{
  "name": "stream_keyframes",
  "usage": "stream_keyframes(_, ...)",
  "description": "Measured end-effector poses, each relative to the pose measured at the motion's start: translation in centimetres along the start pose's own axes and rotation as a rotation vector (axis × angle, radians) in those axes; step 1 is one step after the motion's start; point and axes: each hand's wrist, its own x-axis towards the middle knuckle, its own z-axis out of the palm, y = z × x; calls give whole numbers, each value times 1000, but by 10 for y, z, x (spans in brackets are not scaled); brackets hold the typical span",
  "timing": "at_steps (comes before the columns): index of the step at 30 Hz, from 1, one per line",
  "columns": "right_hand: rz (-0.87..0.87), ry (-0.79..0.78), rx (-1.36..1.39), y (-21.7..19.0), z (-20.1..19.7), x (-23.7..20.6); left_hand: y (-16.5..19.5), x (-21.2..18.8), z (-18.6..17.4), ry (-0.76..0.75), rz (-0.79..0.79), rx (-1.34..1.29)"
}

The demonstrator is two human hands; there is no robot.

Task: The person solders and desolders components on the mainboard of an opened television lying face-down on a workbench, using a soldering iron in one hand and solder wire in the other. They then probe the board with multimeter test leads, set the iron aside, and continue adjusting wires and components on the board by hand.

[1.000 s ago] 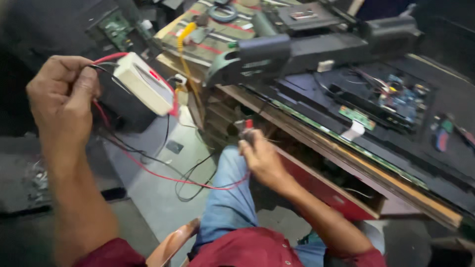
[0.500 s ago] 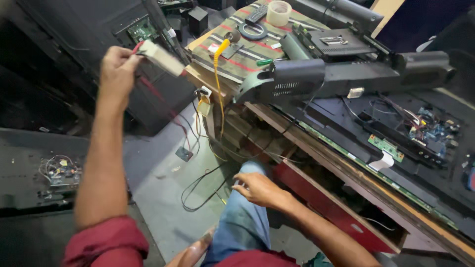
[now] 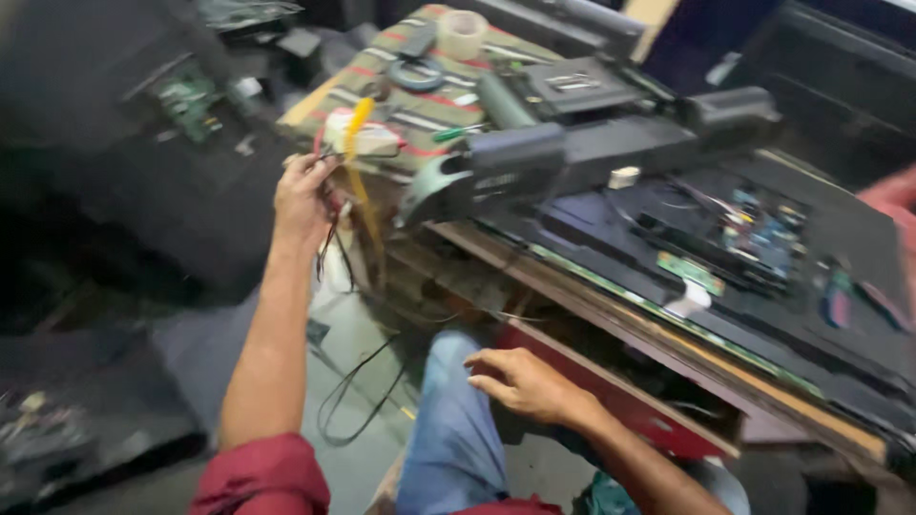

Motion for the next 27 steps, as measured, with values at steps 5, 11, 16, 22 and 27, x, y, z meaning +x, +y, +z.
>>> stream_keyframes(5,-58,96,-23,-18,-19,-33,-27,2,8,-11,-240,-70)
stream_keyframes(11,121,514,1,-7,-84,-94,-43,26,4,-139,84,244)
stream_keyframes(16,264,1047,-43,41,-163,-149,-41,23,-8,-20,1001,1513)
stream_keyframes(22,323,1114,-113,88,-223,-158,-42,13,-13,-76,430,1056)
stream_keyframes(27,361,1035,-345,107,-241,-136,-42,9,-15,-40,481,1139)
